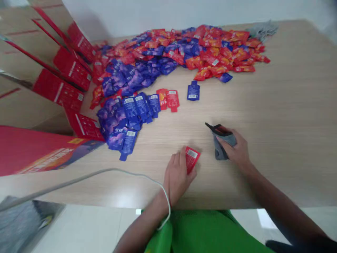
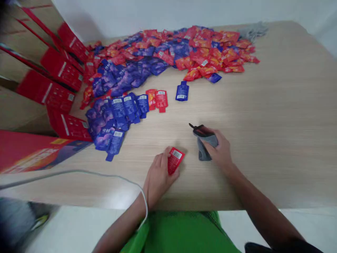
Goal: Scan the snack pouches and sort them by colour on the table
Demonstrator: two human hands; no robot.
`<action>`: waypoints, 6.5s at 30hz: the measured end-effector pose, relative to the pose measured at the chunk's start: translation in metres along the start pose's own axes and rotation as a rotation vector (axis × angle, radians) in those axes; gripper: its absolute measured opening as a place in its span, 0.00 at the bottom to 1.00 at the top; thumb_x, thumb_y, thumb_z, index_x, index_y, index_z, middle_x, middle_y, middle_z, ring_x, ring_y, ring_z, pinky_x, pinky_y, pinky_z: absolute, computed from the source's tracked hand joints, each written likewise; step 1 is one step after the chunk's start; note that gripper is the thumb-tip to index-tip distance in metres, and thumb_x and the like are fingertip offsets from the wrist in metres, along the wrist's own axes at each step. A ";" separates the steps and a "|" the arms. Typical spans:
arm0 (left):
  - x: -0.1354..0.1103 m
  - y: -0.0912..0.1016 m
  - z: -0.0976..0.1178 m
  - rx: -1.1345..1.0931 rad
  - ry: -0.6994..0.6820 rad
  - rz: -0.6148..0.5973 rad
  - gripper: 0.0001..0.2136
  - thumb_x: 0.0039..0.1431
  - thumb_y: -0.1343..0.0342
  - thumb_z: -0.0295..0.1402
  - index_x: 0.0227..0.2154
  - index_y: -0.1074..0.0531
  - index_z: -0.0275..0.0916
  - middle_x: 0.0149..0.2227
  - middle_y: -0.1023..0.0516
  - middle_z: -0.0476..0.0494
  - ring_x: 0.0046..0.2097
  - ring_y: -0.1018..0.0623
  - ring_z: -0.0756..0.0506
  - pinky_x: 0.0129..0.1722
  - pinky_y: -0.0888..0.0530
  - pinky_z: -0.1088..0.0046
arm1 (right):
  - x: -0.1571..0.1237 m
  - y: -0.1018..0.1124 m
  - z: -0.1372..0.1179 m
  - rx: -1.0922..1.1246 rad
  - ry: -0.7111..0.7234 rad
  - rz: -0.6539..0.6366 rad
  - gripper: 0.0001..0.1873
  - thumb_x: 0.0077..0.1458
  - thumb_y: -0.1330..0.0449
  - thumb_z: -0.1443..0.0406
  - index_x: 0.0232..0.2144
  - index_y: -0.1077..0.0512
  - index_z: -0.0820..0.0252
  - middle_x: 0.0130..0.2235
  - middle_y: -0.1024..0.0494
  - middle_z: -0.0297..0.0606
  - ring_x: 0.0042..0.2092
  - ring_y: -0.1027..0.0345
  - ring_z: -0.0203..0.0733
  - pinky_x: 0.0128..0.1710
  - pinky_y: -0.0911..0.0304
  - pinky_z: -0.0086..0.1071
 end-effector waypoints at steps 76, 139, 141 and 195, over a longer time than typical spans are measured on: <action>-0.064 -0.013 -0.011 0.052 -0.330 0.017 0.16 0.72 0.43 0.35 0.59 0.27 0.38 0.54 0.19 0.40 0.59 0.23 0.41 0.62 0.27 0.59 | -0.002 -0.104 -0.074 -0.272 0.916 -0.646 0.23 0.60 0.35 0.62 0.57 0.26 0.59 0.51 0.18 0.45 0.51 0.26 0.51 0.53 0.31 0.44; -0.061 -0.009 -0.011 -0.007 -0.318 0.022 0.16 0.72 0.43 0.34 0.58 0.27 0.36 0.53 0.19 0.41 0.60 0.24 0.40 0.63 0.30 0.59 | 0.028 -0.106 -0.062 -0.360 0.780 -0.567 0.25 0.60 0.35 0.64 0.59 0.27 0.58 0.53 0.20 0.46 0.54 0.27 0.52 0.56 0.32 0.45; -0.058 -0.007 -0.010 -0.006 -0.304 0.010 0.14 0.73 0.44 0.35 0.56 0.26 0.37 0.52 0.19 0.41 0.58 0.24 0.40 0.60 0.28 0.59 | 0.064 -0.104 -0.060 -0.413 0.707 -0.487 0.26 0.59 0.35 0.65 0.59 0.27 0.57 0.54 0.20 0.46 0.55 0.28 0.54 0.56 0.32 0.47; 0.184 0.058 -0.127 -0.815 0.190 0.366 0.39 0.64 0.37 0.43 0.72 0.47 0.38 0.60 0.24 0.31 0.52 0.18 0.40 0.52 0.20 0.62 | 0.040 -0.006 0.018 -0.067 -0.005 -0.117 0.23 0.57 0.38 0.47 0.53 0.24 0.44 0.52 0.17 0.38 0.54 0.22 0.61 0.56 0.27 0.58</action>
Point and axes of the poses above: each hand's wrist, its own x-axis towards the middle knuckle, its own y-axis out of the back of the hand, z = x × y, the point moved 4 cm from there along x, towards the middle knuckle
